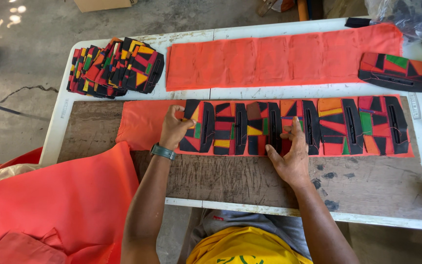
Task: The person assembles small patterned fabric pouches by applying adhesive from a small jar to the edges and pressing them onto a long orange fabric strip. The person repeatedly picks up pouches, applies adhesive, and secures them in a row along the strip.
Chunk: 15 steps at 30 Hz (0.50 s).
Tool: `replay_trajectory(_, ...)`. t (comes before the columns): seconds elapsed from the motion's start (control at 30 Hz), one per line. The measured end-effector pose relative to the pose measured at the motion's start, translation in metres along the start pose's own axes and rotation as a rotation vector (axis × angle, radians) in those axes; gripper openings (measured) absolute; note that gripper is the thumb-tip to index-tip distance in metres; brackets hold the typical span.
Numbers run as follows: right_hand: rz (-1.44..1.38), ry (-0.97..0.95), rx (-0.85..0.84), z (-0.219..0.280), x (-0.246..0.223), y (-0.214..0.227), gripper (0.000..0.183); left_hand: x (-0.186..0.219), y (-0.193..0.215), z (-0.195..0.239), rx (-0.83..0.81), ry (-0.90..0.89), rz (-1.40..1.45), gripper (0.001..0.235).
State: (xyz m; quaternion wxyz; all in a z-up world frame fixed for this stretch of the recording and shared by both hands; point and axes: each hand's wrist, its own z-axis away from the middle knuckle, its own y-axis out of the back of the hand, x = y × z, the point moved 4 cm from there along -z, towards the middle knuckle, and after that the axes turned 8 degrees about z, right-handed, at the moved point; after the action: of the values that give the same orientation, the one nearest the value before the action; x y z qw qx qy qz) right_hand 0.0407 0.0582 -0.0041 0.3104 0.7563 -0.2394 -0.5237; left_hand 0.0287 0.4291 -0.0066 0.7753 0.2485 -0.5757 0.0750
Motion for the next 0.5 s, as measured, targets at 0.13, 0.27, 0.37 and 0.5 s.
replay_trajectory(0.13,-0.025,0.015,0.017,0.0,0.001,0.001,0.107,0.004,-0.004,0.006,0.039,0.012,-0.128,0.055)
replay_trajectory(0.27,-0.037,-0.004,0.009,0.0,0.001,0.001,0.105,0.003,-0.006,0.008,0.054,-0.066,-0.492,0.066)
replay_trajectory(0.37,-0.1,-0.038,0.01,0.001,0.001,0.001,0.103,-0.008,0.009,0.014,0.132,-0.208,-0.587,0.09)
replay_trajectory(0.5,-0.153,-0.019,0.04,0.0,-0.001,0.004,0.101,-0.032,0.034,0.026,-0.016,-0.341,-0.441,0.051)
